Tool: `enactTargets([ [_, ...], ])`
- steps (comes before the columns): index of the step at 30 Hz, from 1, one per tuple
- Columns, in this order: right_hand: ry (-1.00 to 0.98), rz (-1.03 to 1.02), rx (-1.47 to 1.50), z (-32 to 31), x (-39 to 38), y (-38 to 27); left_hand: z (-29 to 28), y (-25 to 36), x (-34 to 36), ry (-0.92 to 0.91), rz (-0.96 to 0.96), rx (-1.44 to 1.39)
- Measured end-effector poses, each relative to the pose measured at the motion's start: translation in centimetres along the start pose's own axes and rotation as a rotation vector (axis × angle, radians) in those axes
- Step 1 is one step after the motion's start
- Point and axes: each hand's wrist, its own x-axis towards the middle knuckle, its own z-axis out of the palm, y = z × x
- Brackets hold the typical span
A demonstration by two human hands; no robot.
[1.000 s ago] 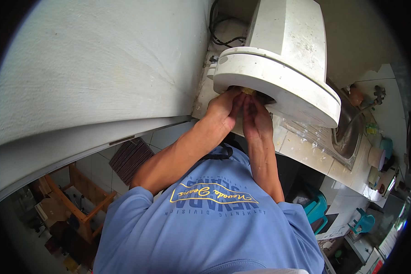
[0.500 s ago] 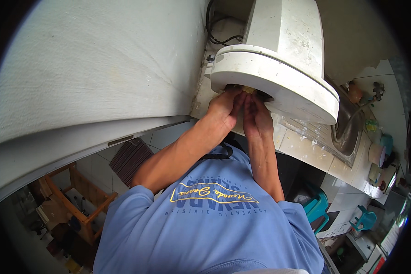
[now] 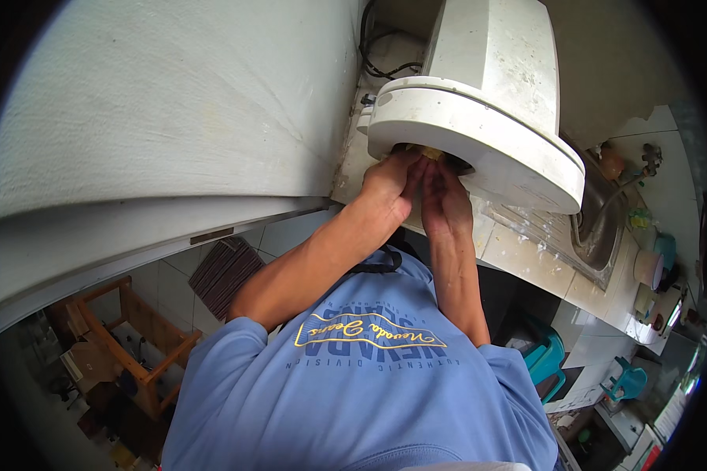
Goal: The person holds a yellow dental mold against a rotating trimmer wheel, turns it over to check the edges, and places it into a small plastic container.
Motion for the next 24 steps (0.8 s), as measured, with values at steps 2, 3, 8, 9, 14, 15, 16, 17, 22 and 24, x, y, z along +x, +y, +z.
enactTargets([
  [2, -0.001, -0.017, 0.009, 0.0, -0.1, 0.0, 0.1, 0.0, -0.2, -0.004, 0.001, 0.001],
  [3, -0.029, -0.021, 0.008, 0.1, -0.3, -0.1, 0.1, 0.0, -0.3, -0.010, 0.003, 0.001],
  [8, -0.123, -0.113, -0.045, -0.1, -2.7, -0.9, -1.5, -0.3, -2.3, -0.258, 0.069, 0.086],
  [9, -0.184, -0.121, -0.074, -0.2, -3.3, -1.1, -2.1, -0.4, -2.8, -0.305, 0.075, 0.103],
  [14, -0.291, -0.119, -0.138, -1.2, -4.4, -1.5, -3.5, -1.0, -3.1, -0.392, 0.129, 0.133],
  [15, -0.259, -0.103, -0.135, -1.3, -4.2, -1.4, -3.6, -1.0, -2.9, -0.380, 0.127, 0.133],
  [16, -0.250, -0.089, -0.125, -1.4, -3.9, -1.3, -3.6, -1.0, -2.7, -0.370, 0.127, 0.130],
  [17, -0.265, -0.079, -0.108, -1.4, -3.6, -1.1, -3.6, -1.1, -2.5, -0.320, 0.111, 0.116],
  [22, -0.157, -0.046, -0.066, -1.1, -1.3, -0.3, -2.3, -1.0, -0.7, -0.183, 0.068, 0.013],
  [24, -0.134, -0.060, -0.061, -0.9, -0.6, -0.2, -1.6, -0.8, 0.3, -0.140, 0.042, 0.007],
])
